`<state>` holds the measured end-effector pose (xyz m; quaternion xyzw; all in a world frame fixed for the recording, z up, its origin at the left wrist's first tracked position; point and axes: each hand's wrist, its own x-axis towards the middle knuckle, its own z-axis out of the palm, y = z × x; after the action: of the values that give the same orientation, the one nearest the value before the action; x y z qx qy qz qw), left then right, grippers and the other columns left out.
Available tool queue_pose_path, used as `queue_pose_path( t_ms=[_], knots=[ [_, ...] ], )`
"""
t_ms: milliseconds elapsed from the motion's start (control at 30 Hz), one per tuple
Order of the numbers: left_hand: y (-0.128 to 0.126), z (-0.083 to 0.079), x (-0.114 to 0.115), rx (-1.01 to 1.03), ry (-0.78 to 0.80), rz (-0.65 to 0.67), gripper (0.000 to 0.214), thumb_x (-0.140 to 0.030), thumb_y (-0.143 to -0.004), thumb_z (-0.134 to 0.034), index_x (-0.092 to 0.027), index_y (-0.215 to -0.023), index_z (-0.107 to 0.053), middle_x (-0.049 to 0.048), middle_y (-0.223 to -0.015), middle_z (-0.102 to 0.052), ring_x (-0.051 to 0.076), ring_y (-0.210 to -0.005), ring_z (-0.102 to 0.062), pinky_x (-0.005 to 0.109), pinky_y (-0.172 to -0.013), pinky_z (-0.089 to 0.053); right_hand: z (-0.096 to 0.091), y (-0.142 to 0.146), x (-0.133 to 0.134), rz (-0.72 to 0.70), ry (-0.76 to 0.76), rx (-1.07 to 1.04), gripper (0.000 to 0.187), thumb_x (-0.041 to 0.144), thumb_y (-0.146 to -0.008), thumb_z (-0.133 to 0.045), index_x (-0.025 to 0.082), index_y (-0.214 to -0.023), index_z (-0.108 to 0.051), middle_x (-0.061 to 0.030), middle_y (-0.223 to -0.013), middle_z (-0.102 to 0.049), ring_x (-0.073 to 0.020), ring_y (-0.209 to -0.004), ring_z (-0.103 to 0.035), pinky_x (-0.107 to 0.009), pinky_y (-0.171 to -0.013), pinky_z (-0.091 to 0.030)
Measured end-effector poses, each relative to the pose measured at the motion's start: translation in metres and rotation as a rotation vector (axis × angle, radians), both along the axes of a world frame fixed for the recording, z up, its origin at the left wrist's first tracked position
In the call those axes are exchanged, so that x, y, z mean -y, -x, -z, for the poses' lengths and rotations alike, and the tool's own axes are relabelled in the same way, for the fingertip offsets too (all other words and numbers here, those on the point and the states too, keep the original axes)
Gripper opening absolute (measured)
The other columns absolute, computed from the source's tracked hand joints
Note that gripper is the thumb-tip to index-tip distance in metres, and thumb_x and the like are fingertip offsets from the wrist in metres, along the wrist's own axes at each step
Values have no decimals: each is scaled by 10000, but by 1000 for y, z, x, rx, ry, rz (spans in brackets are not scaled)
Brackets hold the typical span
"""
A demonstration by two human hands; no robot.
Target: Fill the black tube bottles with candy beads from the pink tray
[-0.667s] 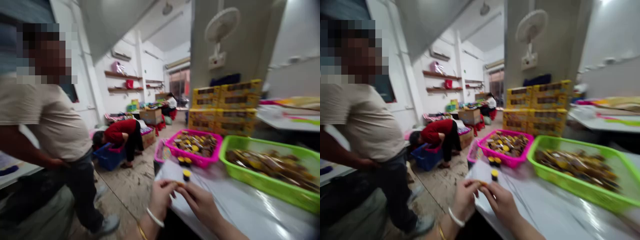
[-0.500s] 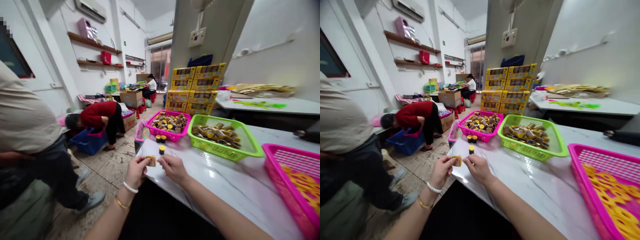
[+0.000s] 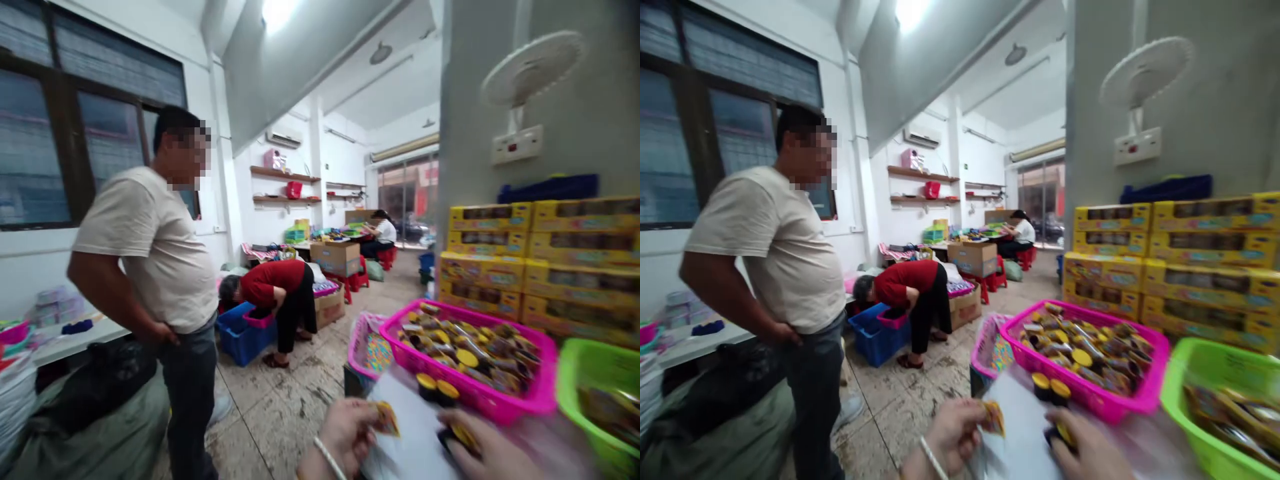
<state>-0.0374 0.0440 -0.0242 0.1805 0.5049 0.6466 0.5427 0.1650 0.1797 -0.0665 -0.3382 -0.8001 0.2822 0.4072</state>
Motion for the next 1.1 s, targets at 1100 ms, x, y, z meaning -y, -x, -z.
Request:
queue_pose_path(
  t_ms=[1100],
  knots=[
    [-10,-64,-26,20,-173,168,267,-261,-704,-835,-86,-799,-658,-2,-647,-570,2,-418,-336,153,-365,-108,-95,24,46,-134,240,-391,456,552,-648,-843,213,-860,-625,-6,-709,-659,-180,-661,-632,-323,-634,-577]
  ],
)
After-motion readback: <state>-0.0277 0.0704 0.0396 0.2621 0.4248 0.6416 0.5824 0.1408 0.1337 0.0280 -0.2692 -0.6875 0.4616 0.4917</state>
